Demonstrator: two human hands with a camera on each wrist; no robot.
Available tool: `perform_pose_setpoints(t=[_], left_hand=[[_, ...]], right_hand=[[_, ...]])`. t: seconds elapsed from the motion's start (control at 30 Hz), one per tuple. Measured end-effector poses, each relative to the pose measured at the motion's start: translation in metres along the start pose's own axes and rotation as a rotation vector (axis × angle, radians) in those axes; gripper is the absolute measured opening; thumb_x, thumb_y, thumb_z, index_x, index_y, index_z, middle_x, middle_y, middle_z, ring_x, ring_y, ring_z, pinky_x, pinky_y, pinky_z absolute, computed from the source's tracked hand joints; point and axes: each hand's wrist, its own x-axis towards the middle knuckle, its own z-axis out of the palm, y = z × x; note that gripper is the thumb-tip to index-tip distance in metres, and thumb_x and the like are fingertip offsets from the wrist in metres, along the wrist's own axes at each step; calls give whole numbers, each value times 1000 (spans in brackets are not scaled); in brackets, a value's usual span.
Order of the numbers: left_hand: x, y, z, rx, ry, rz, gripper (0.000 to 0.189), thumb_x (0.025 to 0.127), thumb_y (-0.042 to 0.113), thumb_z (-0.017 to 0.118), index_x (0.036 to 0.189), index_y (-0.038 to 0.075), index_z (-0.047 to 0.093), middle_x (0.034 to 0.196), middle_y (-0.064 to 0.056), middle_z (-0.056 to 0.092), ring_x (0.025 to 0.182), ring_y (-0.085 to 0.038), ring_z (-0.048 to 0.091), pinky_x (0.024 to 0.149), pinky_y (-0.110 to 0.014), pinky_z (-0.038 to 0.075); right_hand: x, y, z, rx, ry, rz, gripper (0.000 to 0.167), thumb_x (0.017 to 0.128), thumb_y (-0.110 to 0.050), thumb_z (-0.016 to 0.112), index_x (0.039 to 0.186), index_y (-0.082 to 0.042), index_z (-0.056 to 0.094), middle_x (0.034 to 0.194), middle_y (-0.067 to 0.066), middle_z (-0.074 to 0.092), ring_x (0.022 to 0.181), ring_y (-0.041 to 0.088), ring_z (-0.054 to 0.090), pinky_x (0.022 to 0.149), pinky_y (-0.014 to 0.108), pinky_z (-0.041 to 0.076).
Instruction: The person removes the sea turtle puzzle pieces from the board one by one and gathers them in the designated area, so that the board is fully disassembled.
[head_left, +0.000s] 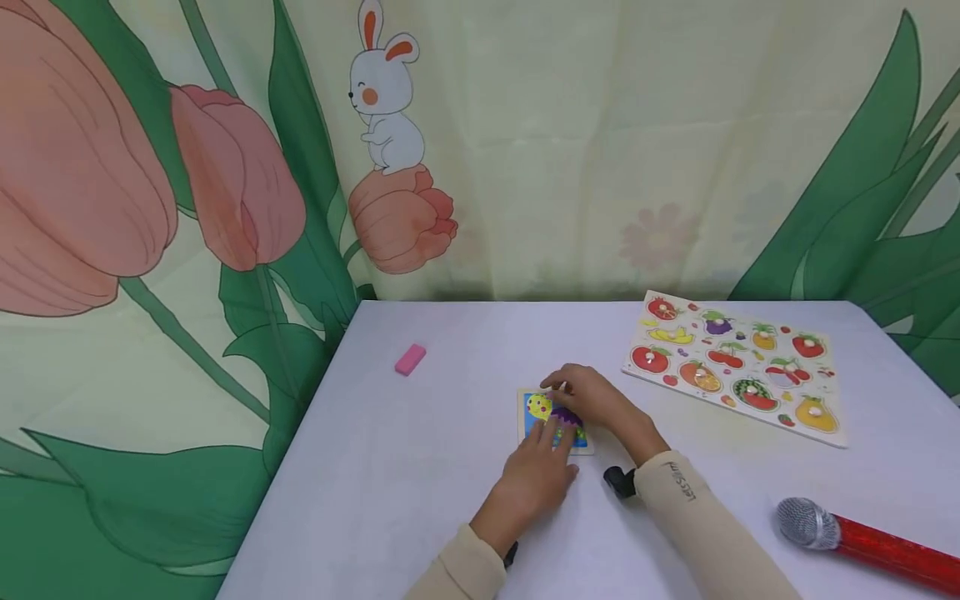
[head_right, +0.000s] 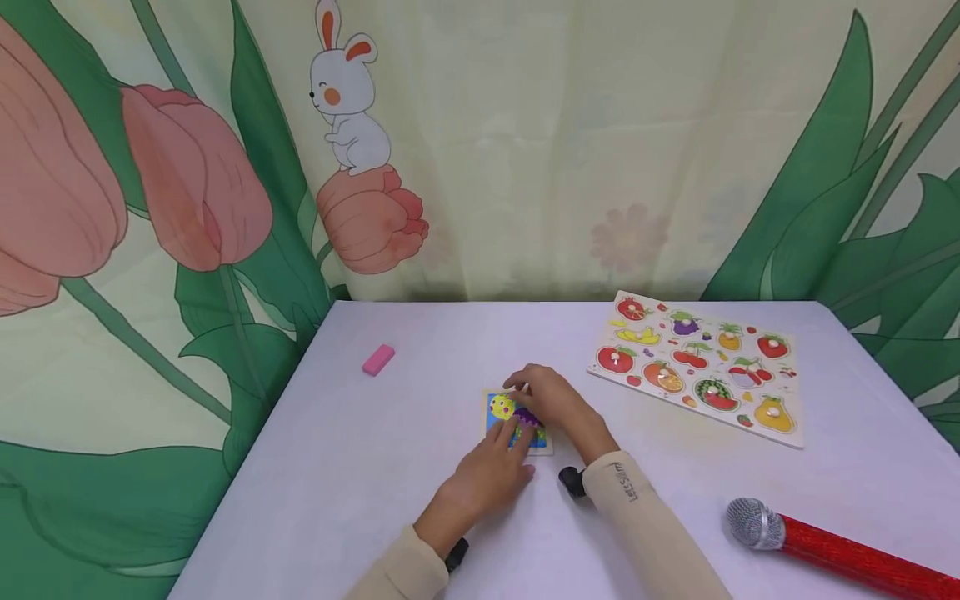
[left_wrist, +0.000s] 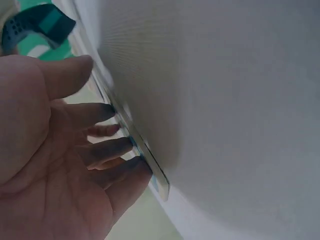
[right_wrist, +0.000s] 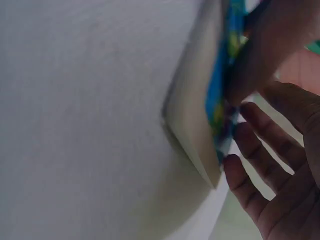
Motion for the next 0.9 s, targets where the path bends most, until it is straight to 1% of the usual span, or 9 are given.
perform_pose_setpoints(t=[0.07, 0.1, 0.17, 0.27, 0.4, 0.5, 0.63, 0.73, 0.9], left_hand=[[0, 7, 3, 42, 6, 2, 59, 107, 43, 52, 159, 19, 40, 164, -7, 33, 149, -27, 35, 113, -33, 39], [0, 8, 4, 62, 14, -6, 59, 106, 45, 53, 159, 20, 40, 164, -6, 33, 148, -27, 35, 111, -32, 40], [1, 10, 6, 80, 31, -1, 61, 106, 46, 54, 159, 19, 39, 164, -6, 32, 148, -27, 36, 111, -33, 41], [2, 11, 8, 72, 52, 24, 63, 106, 46, 53, 159, 16, 39, 164, -8, 31, 147, -30, 37, 110, -35, 42], [4, 11, 8, 86, 68, 32, 64, 105, 48, 54, 158, 15, 41, 162, -10, 33, 146, -31, 37, 110, -36, 43], [5, 10, 8, 90, 80, 27, 64, 104, 49, 56, 157, 16, 43, 160, -8, 35, 145, -30, 38, 109, -36, 44], [7, 8, 8, 52, 77, 30, 64, 103, 50, 58, 156, 16, 45, 159, -7, 36, 145, -29, 36, 110, -35, 43], [8, 7, 9, 19, 69, 23, 65, 102, 51, 59, 155, 15, 46, 158, -7, 36, 146, -29, 35, 111, -35, 41], [8, 6, 9, 10, 57, 16, 65, 102, 51, 59, 154, 15, 47, 158, -6, 37, 145, -29, 36, 111, -34, 41]], right_hand=[[8, -3, 4, 37, -63, -43, 23, 99, -11, 69, 120, -6, 74, 100, 1, 67, 90, 18, 62, 88, 42, 54], [11, -5, 6, 38, -76, -62, 23, 98, -11, 70, 120, -6, 75, 99, 0, 66, 88, 16, 62, 87, 42, 53], [15, -6, 8, 17, -82, -76, 22, 95, -13, 75, 116, -9, 77, 96, -3, 64, 86, 13, 60, 87, 40, 53], [18, -8, 9, -36, -86, -101, 20, 92, -15, 79, 111, -12, 79, 98, -3, 64, 87, 14, 60, 89, 43, 52], [22, -12, 8, -90, -125, -130, 20, 93, -18, 78, 113, -14, 77, 104, -1, 65, 93, 17, 62, 93, 46, 52], [25, -17, 5, -128, -162, -119, 21, 94, -19, 78, 114, -14, 75, 104, -1, 63, 95, 19, 62, 93, 46, 52], [30, -22, 1, -162, -215, -72, 20, 94, -18, 78, 113, -15, 72, 103, -1, 60, 93, 19, 60, 92, 45, 52], [33, -25, 0, -151, -254, -63, 19, 94, -16, 77, 112, -14, 69, 103, 0, 58, 93, 18, 58, 92, 43, 52], [37, -26, 0, -112, -316, -71, 18, 95, -12, 75, 111, -12, 65, 106, 2, 55, 98, 19, 57, 95, 41, 50]])
